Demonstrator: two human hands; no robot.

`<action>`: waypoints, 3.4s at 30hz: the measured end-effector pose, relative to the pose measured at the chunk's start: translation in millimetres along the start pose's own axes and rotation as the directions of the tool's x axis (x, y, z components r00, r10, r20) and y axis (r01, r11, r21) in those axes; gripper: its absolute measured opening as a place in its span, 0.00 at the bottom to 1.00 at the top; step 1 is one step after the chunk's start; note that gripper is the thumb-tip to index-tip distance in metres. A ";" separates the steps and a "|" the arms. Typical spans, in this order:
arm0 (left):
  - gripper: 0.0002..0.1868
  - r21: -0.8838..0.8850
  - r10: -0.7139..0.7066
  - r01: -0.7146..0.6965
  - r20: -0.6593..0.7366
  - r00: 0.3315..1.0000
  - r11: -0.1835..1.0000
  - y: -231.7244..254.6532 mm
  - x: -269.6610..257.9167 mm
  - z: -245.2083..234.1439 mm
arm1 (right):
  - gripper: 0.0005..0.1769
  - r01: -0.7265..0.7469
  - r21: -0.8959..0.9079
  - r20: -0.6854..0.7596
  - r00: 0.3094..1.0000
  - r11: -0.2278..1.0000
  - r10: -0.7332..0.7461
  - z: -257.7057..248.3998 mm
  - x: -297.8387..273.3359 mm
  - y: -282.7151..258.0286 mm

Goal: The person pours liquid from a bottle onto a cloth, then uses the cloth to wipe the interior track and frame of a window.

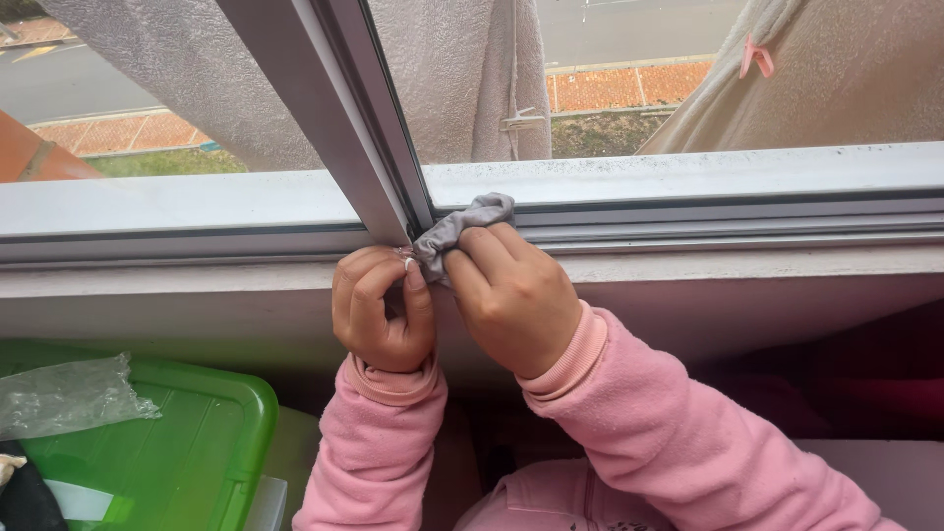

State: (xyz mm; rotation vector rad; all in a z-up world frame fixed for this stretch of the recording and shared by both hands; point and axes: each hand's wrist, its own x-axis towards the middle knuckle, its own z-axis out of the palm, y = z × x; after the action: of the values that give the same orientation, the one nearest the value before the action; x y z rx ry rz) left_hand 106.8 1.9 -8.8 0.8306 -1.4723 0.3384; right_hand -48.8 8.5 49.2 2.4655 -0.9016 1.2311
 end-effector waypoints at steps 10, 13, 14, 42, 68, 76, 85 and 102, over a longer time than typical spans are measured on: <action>0.05 -0.029 -0.013 0.015 0.051 0.999 0.999 1.6 1.5 -2.5 | 0.07 -0.434 -0.317 -0.149 0.901 0.844 0.407 -89.4 -100.0 53.5; 0.06 -0.078 0.016 -0.007 0.120 0.993 0.997 24.8 10.0 1.5 | 0.08 -0.581 0.026 -0.163 0.800 0.813 0.577 -100.3 -112.5 54.2; 0.08 -0.115 0.061 -0.040 0.187 0.980 0.993 35.2 14.7 2.3 | 0.11 -0.618 0.388 -0.071 0.719 0.684 0.691 -100.2 -113.2 52.4; 0.10 -0.384 -0.293 0.656 0.670 0.682 0.650 97.7 13.4 47.2 | 0.12 -0.358 -0.052 -0.161 0.924 0.932 0.346 -126.7 -93.3 17.7; 0.07 -0.164 -0.178 0.244 0.339 0.924 0.956 75.9 25.0 -5.7 | 0.12 -0.177 -0.203 -0.057 0.984 0.963 0.168 -101.6 -47.8 39.3; 0.06 0.051 -0.064 0.056 0.160 0.985 0.997 13.0 15.6 -14.4 | 0.09 -0.239 -0.053 -0.085 0.968 0.970 0.234 -84.6 -73.8 60.7; 0.08 0.013 0.049 -0.051 0.073 0.996 0.999 0.4 7.7 -5.4 | 0.11 -0.075 -0.092 0.013 0.997 0.993 0.077 -29.0 -22.2 17.5; 0.08 0.023 0.012 -0.014 0.102 0.995 1.000 1.0 9.6 -10.1 | 0.13 -0.094 0.036 0.092 0.992 0.995 0.090 -26.0 -10.1 17.7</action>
State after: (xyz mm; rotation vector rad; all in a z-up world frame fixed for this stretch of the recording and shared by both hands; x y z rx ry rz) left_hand 114.7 6.7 1.7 0.8688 -1.5721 0.3276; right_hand -81.0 11.0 56.3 2.5552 -1.0349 1.1856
